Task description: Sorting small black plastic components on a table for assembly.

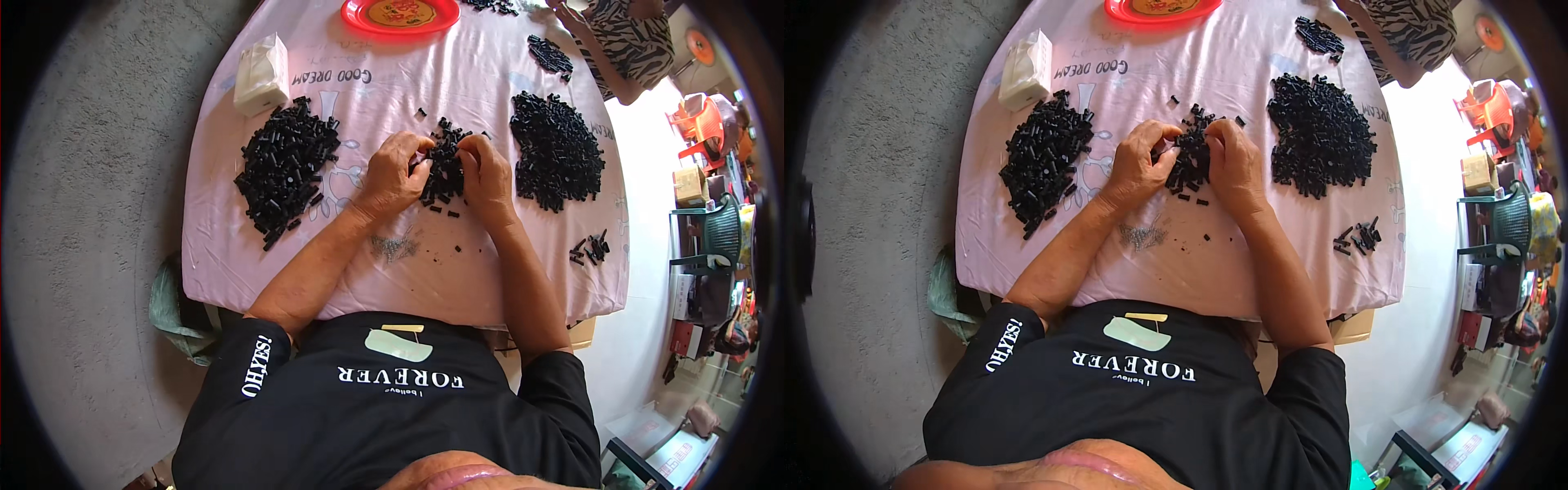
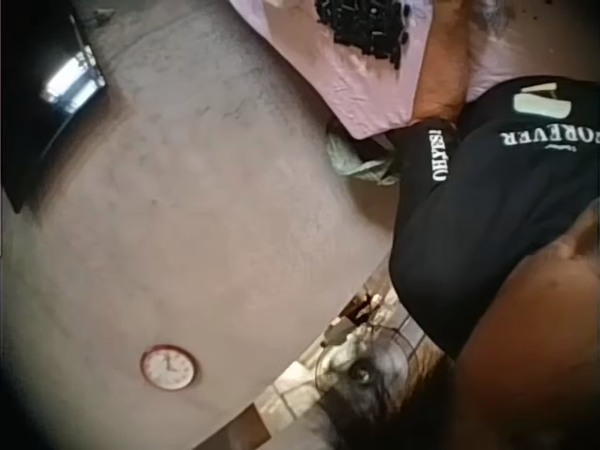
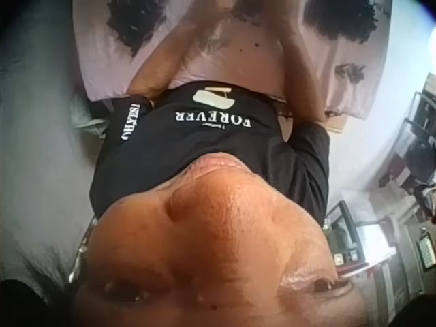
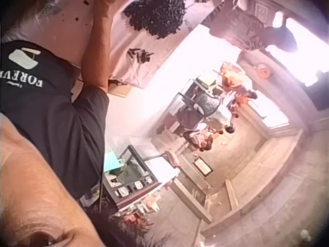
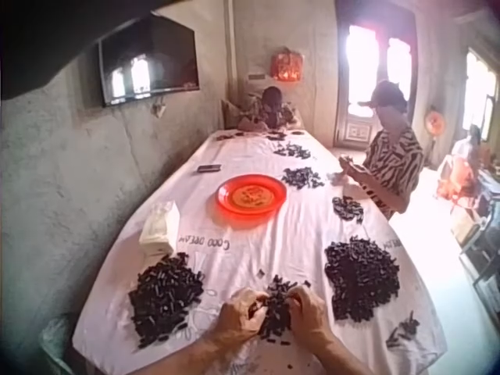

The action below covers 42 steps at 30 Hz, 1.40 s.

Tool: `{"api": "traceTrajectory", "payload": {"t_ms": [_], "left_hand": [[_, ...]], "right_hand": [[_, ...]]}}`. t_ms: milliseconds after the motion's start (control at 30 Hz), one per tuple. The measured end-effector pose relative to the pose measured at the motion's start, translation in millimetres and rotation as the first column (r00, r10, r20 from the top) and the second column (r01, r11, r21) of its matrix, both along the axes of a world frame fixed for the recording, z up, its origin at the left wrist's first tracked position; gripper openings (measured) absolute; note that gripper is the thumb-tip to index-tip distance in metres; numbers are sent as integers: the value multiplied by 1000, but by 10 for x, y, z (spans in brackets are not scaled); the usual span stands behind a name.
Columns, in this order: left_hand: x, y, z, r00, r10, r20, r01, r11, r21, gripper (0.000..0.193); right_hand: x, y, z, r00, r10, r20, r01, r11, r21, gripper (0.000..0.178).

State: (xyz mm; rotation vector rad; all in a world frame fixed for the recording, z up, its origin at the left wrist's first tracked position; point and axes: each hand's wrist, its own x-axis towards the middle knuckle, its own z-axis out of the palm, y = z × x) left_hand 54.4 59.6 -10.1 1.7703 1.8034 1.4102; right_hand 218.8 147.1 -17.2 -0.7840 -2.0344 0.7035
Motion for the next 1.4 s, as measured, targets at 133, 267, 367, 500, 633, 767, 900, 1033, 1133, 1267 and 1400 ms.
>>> {"api": "traceTrajectory", "payload": {"t_ms": [133, 267, 367, 500, 633, 767, 900, 1033, 1133, 1267, 1400], "left_hand": [[8, -19, 50, 982, 77, -173, -58, 992, 112, 28], [-1, -17, 42, 978, 30, -208, -21, 999, 48, 51], [26, -30, 69, 946, -65, -318, 53, 998, -46, 72], [27, -29, 33, 936, -134, -325, 85, 983, -161, 88], [18, 1, -86, 941, -108, -322, 65, 988, -139, 91], [9, 11, -71, 939, -138, -314, 102, 986, -129, 93], [87, -50, 98, 887, -226, -403, 155, 967, -200, 97], [97, -29, -8, 897, -173, -406, 114, 979, -166, 93], [63, 51, -117, 925, -167, -340, 140, 985, -103, 83], [67, 157, -130, 965, -195, -176, 210, 975, 71, 51], [43, 235, -110, 982, -187, -25, 189, 974, 125, 38]], "right_hand": [[-13, -15, 65, 999, -36, -34, 36, 999, 13, 9], [-6, 0, 40, 994, -110, -5, 110, 994, 19, 8], [-22, 18, -9, 980, -188, -60, 196, 963, 184, 9], [-44, 25, -70, 985, -149, -90, 152, 988, 35, 10], [-47, -1, -48, 993, -88, -76, 85, 995, -50, 9], [-47, -21, -31, 991, -94, -100, 89, 995, -55, 10], [-33, -10, -58, 973, -222, -59, 227, 967, 114, 11], [-25, 38, -154, 967, -256, -11, 256, 962, 93, 11], [-44, 50, -114, 982, -183, -50, 182, 983, -11, 11], [-50, 85, -141, 975, -160, -154, 126, 970, -210, 9], [-61, 165, -227, 900, -167, -402, -20, 907, -421, 11]]}}
